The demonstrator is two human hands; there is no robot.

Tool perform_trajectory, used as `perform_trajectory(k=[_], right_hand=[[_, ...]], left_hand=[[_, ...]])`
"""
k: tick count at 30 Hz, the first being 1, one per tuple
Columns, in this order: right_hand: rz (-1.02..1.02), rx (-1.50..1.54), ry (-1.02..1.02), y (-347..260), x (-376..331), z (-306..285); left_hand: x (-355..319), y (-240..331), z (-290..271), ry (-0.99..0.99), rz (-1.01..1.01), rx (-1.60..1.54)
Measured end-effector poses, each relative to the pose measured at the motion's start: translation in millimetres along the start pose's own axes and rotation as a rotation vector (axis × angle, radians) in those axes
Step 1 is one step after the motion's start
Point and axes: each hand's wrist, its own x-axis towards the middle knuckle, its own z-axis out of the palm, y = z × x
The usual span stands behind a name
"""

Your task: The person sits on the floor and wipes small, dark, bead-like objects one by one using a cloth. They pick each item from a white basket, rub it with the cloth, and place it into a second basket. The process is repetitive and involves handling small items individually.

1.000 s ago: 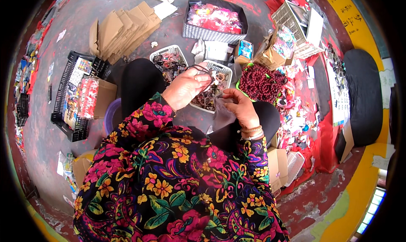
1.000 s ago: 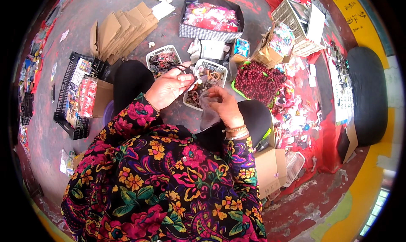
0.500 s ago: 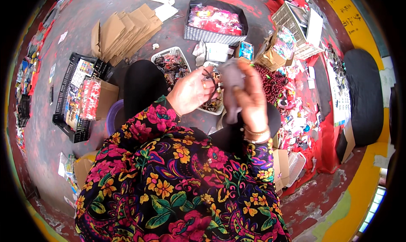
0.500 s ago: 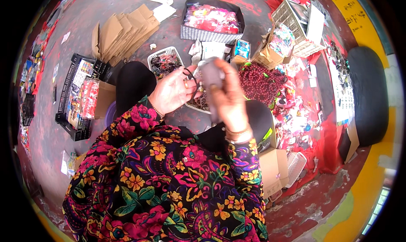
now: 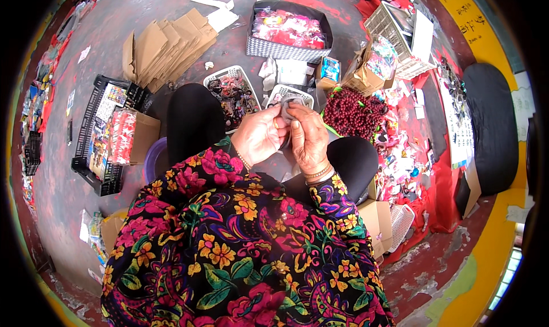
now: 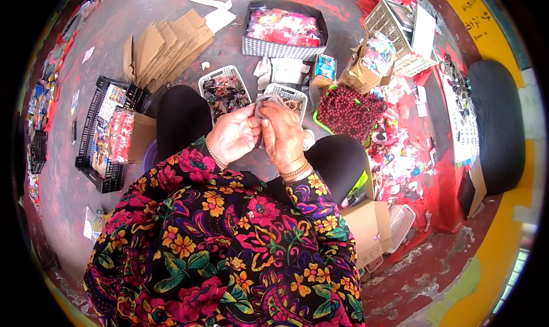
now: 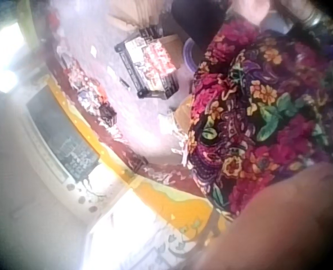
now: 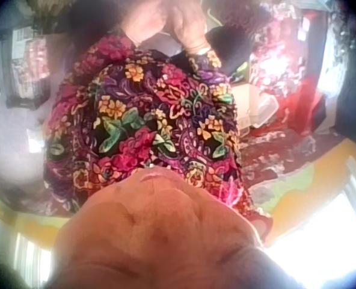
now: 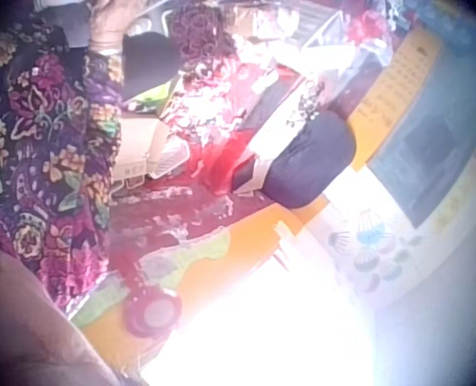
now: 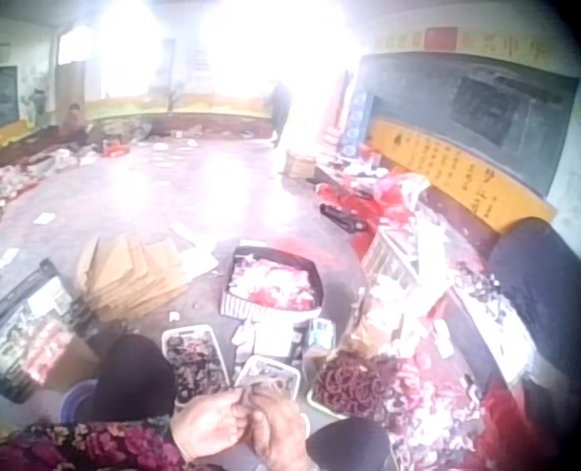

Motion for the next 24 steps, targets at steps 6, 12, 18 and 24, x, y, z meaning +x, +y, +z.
perform_trajectory(k=[6,12,18,24], right_hand=[[0.294,0.363,0.129,-6.5,-4.3,4.5],[0.894,1.514,0.472,25.8,-12.7,0.0],[0.896,1.597,0.477,29.9,-12.2,-5.5],[0.908,1.549,0.455,27.4,-12.0,-11.4]], left_hand=[[1.4,-2.0,-4.9,-0.03,-0.007,-0.007],[0.0,3.8,9.8,0.016,0.089,0.015],[10.0,-1.0,-13.8,0.051,0.209,0.146],[9.2,4.2,-36.4,0.167,0.223,0.333]])
